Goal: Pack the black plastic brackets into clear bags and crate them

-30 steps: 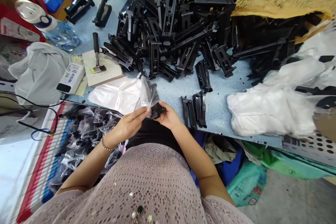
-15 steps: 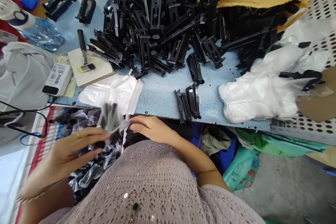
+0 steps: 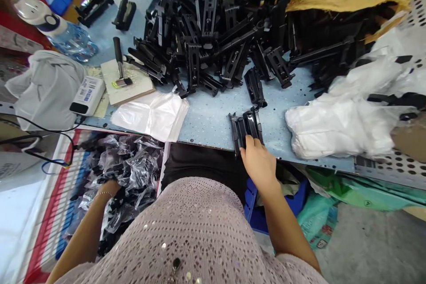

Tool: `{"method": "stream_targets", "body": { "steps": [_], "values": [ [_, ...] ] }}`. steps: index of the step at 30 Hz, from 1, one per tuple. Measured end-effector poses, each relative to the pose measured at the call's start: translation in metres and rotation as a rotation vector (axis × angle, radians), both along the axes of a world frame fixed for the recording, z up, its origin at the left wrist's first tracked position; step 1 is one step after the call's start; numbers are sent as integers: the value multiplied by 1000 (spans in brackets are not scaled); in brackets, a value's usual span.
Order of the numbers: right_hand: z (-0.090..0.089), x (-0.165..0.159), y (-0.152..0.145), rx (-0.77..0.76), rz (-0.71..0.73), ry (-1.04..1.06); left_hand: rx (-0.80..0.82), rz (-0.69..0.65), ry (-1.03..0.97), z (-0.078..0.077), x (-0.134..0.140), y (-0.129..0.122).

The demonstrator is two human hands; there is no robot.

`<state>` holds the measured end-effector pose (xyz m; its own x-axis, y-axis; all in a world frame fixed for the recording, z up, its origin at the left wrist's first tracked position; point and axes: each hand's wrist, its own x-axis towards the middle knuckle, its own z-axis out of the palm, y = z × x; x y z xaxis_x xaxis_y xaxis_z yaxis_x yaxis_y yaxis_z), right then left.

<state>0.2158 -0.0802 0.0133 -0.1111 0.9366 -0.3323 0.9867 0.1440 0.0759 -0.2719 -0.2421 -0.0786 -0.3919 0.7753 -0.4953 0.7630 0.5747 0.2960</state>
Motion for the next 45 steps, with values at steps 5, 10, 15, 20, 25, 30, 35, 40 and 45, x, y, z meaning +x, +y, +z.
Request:
{"method": "stream_targets", "body": {
  "steps": [5,10,15,20,25,30,35,40,45],
  "values": [
    [-24,-2,13,28,-102,244,381,-112,68,13,54,92],
    [-47,-9,20,-114,-250,911,765,-357,-34,35,136,179],
    [-49,-51,24,-499,-515,1572,627,49,-485,33,115,203],
    [-52,-123,53,-932,-502,1909,592,286,-752,39,104,200],
    [-65,-184,78,-1104,-541,1945,730,304,-840,56,118,189],
    [-75,-171,73,-1019,-684,1954,777,270,-778,57,112,180],
    [-61,-138,54,-831,-664,1942,741,285,-838,51,116,177],
    [-50,-145,49,-1079,-656,1962,677,161,-929,59,139,170],
    [-66,-159,57,-1166,-757,1991,803,155,-755,59,136,160]
  ]
}}
